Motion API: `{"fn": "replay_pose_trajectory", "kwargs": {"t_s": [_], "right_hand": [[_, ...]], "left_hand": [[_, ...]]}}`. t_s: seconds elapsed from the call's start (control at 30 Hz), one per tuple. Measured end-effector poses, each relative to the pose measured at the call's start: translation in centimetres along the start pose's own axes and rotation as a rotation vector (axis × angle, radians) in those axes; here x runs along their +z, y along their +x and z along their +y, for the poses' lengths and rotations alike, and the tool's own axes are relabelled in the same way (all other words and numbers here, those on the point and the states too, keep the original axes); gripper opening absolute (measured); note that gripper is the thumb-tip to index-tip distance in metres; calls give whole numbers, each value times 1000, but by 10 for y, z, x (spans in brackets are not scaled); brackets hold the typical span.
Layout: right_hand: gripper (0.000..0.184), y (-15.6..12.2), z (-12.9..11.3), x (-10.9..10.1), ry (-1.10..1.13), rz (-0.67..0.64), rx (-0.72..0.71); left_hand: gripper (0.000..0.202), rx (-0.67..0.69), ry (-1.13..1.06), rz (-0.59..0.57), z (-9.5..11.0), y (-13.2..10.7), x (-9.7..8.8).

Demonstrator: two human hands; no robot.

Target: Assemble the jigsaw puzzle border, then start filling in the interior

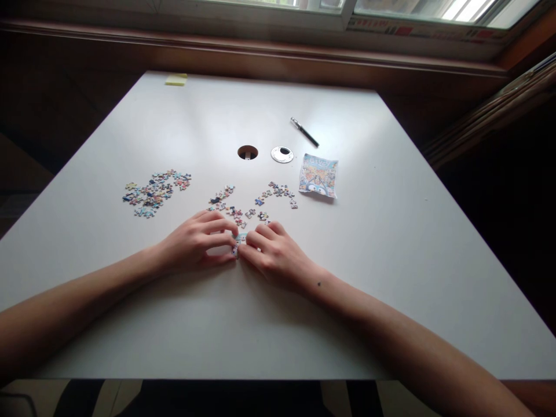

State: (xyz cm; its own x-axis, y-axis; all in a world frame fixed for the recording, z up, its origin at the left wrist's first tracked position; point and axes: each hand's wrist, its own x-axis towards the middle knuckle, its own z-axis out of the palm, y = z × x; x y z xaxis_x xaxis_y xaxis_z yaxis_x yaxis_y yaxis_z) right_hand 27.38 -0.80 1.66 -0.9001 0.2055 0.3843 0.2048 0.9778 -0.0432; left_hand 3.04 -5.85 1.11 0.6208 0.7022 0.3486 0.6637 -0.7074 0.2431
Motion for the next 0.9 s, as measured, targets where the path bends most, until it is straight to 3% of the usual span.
{"fn": "replay_pose_trajectory", "kwargs": {"t_s": [0.2, 0.4, 0.47, 0.6, 0.7, 0.9], "right_hand": [[7, -2, 8, 4, 123, 119, 71], [15, -13, 37, -3, 219, 457, 486], [13, -19, 52, -5, 182, 513, 620], [1, -32, 78, -2, 111, 403, 786], [8, -37, 86, 2, 152, 338, 870], [14, -37, 84, 5, 108, 309, 844]], "left_hand": [[11, -33, -7, -1, 2, 0, 0], [10, -50, -74, -13, 3, -2, -4], [9, -52, -90, -11, 3, -2, -5], [12, -49, -114, -5, 3, -2, -6], [14, -47, -123, 6, 3, -1, -7], [9, -73, -144, 29, 3, -3, -8]]}}
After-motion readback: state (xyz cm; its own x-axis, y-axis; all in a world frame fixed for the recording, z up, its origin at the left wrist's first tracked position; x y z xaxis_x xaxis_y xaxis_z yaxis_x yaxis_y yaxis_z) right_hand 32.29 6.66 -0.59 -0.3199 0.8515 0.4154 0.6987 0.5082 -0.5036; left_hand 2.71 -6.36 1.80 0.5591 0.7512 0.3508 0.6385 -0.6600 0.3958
